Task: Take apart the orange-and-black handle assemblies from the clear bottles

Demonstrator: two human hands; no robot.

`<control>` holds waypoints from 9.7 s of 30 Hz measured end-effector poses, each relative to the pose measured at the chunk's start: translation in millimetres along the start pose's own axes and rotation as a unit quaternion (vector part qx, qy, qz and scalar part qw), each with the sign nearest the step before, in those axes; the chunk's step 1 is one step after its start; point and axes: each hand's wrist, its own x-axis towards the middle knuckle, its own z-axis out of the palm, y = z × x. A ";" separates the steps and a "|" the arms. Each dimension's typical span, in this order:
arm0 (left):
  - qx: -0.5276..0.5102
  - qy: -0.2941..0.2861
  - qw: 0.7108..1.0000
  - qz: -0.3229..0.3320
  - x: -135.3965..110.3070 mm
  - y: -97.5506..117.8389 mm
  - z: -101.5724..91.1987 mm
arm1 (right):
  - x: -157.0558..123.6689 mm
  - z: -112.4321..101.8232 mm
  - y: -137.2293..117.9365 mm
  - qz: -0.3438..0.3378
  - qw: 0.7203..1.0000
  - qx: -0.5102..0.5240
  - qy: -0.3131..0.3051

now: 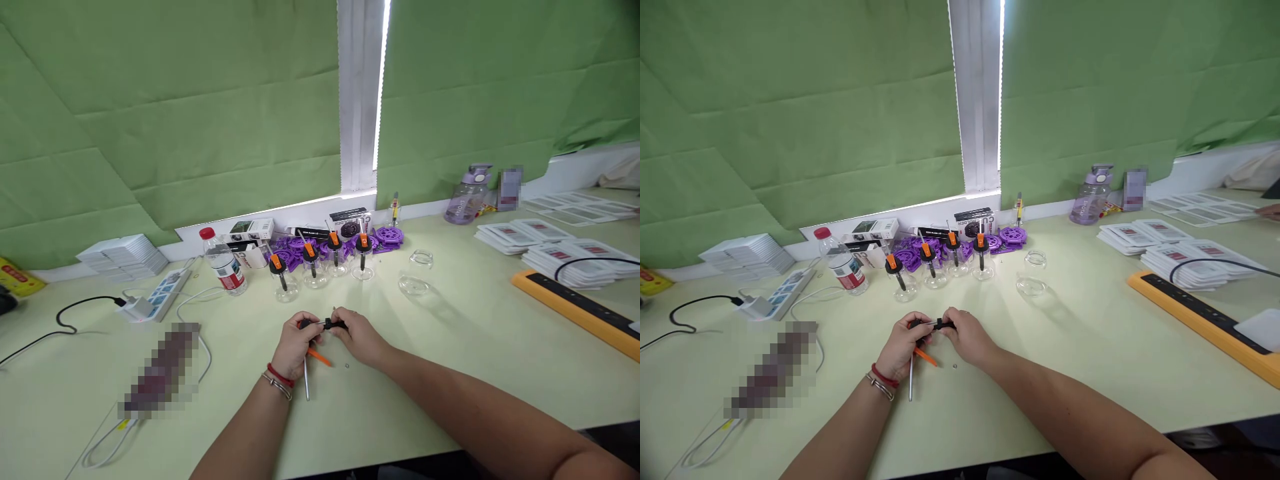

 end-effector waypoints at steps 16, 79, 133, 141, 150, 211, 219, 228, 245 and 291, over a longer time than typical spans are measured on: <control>-0.002 0.033 0.999 0.003 8.6 2.4 -19.9 | 4.7 -33.4 24.2 0.105 0.979 -0.168 0.040; -0.005 0.018 1.000 -0.007 4.4 7.6 -17.8 | 27.4 -109.5 24.2 0.102 0.980 -0.173 0.007; 0.008 0.009 1.000 0.006 5.0 3.7 -17.5 | 59.6 -44.5 27.6 -0.043 0.970 -0.229 -0.067; 0.016 0.003 1.000 0.009 5.0 3.1 -15.9 | 48.7 -56.5 39.6 -0.032 0.992 -0.108 -0.053; 0.028 0.002 1.000 0.005 3.6 6.2 -15.3 | 30.4 -49.3 47.2 -0.043 0.994 -0.090 -0.032; -0.037 -0.241 0.968 -0.048 -21.2 11.3 -12.3 | 0.5 -6.5 -11.0 0.119 0.934 0.299 -0.156; 0.056 -0.364 0.925 -0.097 -28.6 10.7 -11.4 | 3.3 -11.0 -18.5 0.074 0.971 0.207 -0.099; 0.064 -0.383 0.911 -0.140 -29.2 2.5 -2.3 | 4.4 -16.9 -27.2 0.064 0.980 0.093 -0.166; 0.002 -0.231 0.971 -0.056 -17.4 31.8 -42.6 | 37.3 11.9 -13.2 -0.125 0.949 -0.276 -0.087; 0.315 0.033 0.933 0.174 -30.4 42.4 -40.1 | 0.1 22.4 -61.9 -0.104 0.982 0.149 -0.046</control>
